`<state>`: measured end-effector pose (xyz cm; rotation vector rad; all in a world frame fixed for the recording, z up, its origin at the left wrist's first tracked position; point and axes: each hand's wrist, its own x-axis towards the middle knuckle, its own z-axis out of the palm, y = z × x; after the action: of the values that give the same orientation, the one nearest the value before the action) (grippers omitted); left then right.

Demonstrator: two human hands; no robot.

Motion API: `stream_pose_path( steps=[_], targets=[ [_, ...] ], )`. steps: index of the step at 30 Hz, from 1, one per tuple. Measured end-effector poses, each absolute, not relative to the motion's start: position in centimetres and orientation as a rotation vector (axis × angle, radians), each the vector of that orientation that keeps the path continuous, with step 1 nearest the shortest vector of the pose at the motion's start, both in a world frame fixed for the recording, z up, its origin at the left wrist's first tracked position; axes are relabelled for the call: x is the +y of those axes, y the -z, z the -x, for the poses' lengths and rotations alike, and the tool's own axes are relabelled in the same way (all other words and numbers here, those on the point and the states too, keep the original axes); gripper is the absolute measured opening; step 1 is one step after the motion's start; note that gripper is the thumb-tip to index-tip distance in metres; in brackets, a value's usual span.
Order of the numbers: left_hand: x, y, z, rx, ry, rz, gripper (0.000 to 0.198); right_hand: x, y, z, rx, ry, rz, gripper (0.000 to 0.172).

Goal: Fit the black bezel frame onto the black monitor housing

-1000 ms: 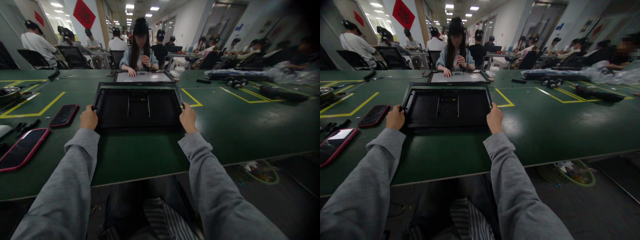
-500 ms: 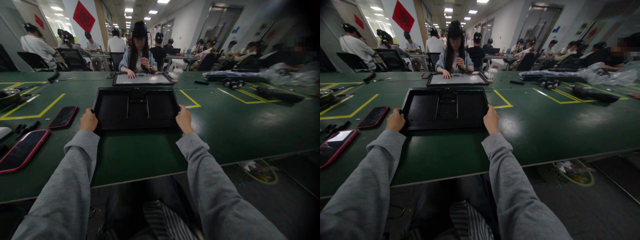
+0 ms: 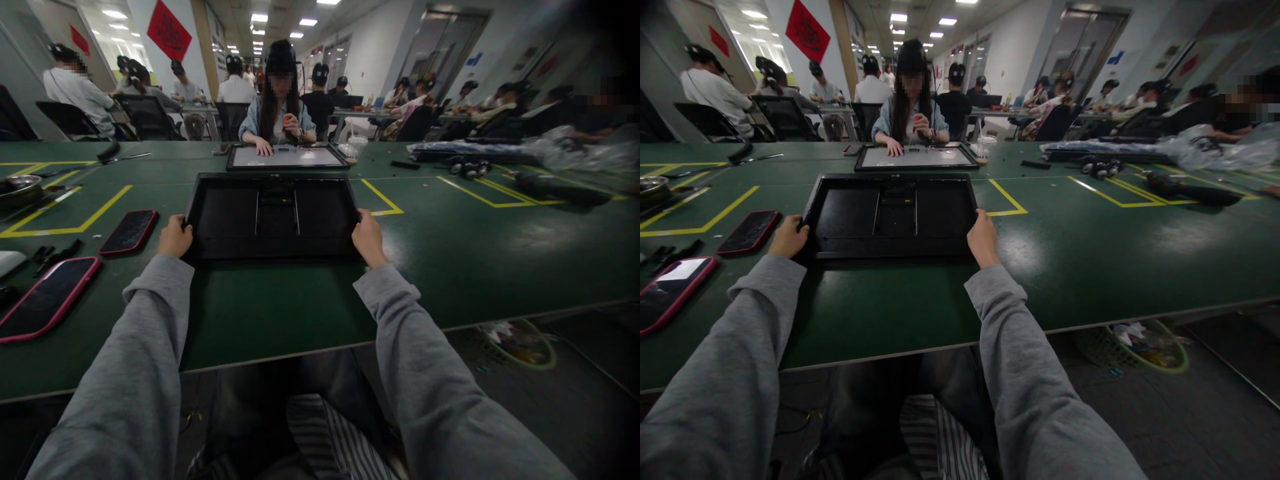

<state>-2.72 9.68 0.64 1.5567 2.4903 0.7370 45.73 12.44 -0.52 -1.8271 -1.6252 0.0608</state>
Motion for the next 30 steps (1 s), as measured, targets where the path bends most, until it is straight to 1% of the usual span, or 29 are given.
stream_pose_path(
  steps=[3, 8, 11, 15, 22, 30],
  targets=[
    [10.4, 0.0, 3.3, 2.446, -0.771, -1.493, 0.058, 12.4, 0.5, -45.7, -1.639, -0.052, 1.852, 0.054],
    [11.2, 0.8, 3.8, 2.423, -0.696, -1.468, 0.052, 12.4, 0.6, -46.0, -1.661, -0.051, 1.859, 0.057],
    [11.2, 0.9, 3.7, 2.436, -0.708, -1.453, 0.055, 12.4, 0.5, -46.2, -1.665, -0.055, 1.875, 0.057],
    [10.9, 0.7, 3.3, 2.454, -0.680, -1.451, 0.060, 12.4, 0.5, -46.1, -1.641, -0.063, 1.901, 0.054],
    [9.9, -0.1, 2.2, 2.508, -0.580, -1.490, 0.052, 12.5, 0.7, -46.4, -1.616, -0.082, 1.913, 0.050],
    [9.1, -0.8, 1.2, 2.520, -0.544, -1.492, 0.051, 12.3, 0.5, -46.4, -1.593, -0.082, 1.975, 0.049]
  ],
)
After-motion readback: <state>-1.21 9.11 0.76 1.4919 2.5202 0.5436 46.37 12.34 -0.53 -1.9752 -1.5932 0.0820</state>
